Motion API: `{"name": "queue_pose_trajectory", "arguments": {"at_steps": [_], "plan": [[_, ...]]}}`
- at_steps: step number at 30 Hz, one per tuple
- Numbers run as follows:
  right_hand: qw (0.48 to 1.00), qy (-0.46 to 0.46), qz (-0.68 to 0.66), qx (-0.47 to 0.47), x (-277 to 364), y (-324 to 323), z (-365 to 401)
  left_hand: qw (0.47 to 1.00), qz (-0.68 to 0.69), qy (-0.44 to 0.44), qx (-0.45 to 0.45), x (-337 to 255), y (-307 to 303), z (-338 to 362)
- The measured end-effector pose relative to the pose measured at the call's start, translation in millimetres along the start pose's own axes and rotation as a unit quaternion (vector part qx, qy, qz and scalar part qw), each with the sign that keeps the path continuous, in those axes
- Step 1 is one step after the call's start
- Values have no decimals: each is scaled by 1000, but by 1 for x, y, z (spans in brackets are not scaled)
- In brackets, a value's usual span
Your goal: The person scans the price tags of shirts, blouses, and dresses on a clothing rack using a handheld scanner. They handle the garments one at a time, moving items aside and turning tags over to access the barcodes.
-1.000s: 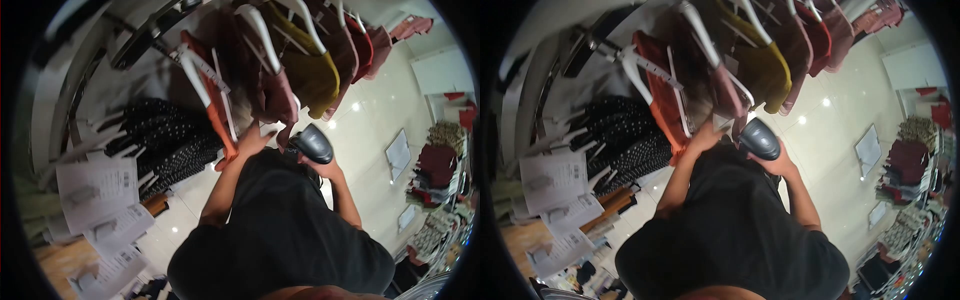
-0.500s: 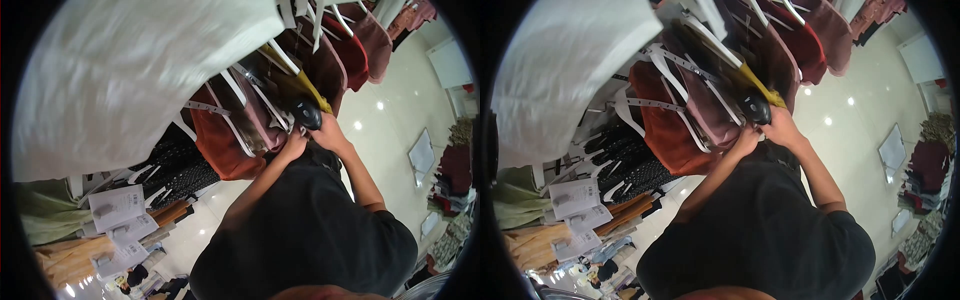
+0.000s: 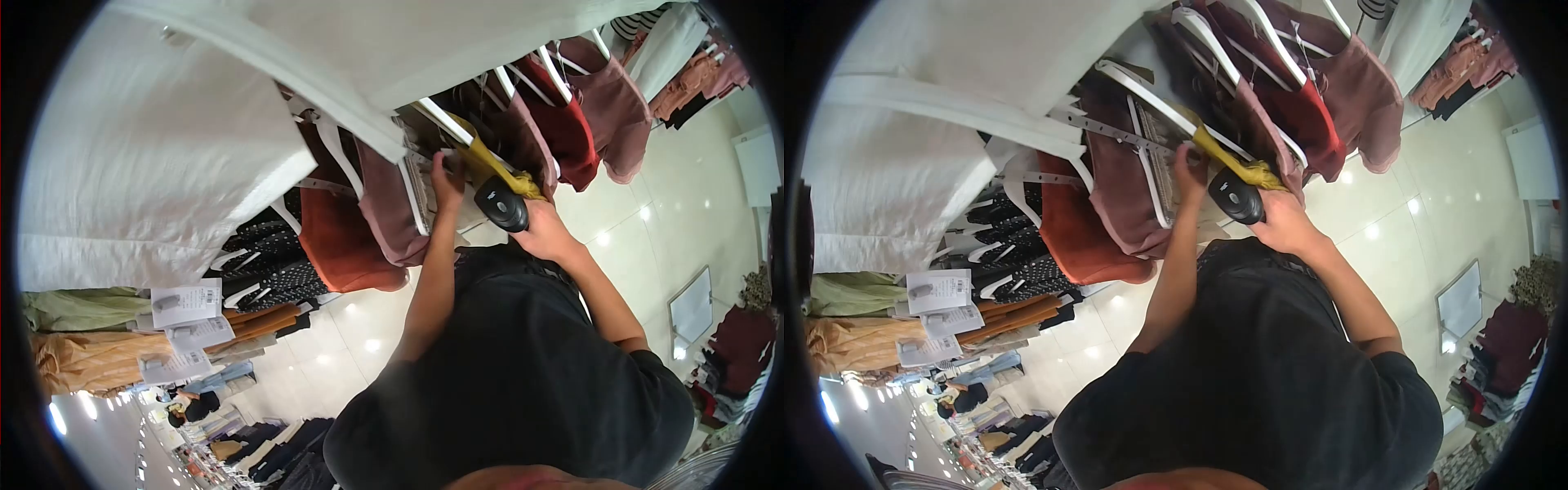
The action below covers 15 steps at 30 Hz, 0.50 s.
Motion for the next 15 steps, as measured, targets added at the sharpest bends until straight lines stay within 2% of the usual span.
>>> {"name": "queue_pose_trajectory", "arguments": {"at_steps": [1,3,4,5,7,8,9,11,12,15], "plan": [[1000,-19,0,8,3,-2,-1,1000,1,-3,-5,-9,-5,3],[999,-21,5,23,3,-8,-3,992,95,-74,25,-4,-1,15],[1000,-12,11,26,-1,-10,-3,981,173,-82,11,-9,-3,23],[999,-4,16,30,-4,-12,-5,981,171,-90,4,-5,-9,34],[999,3,18,47,-10,-12,-5,966,192,-167,42,13,-12,60],[998,8,24,52,-14,-13,-5,947,233,-218,20,22,-13,74],[998,9,22,65,-15,-13,-4,945,234,-226,10,14,-18,83],[993,22,44,110,-18,-8,-3,903,330,-275,-23,-2,-28,97],[992,20,44,120,-17,-7,-4,884,406,-230,-17,-11,-27,93],[989,2,17,144,-9,-5,-5,869,423,-251,-57,-14,-31,100]]}}
Point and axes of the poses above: each hand's wrist, its own z-axis away from the middle knuckle, its own y-axis out of the palm, x = y × z, the point moved 10 cm from there along -z, towards the middle knuckle, and after that the axes turned 12 degrees about -z, right-handed, at the moved point
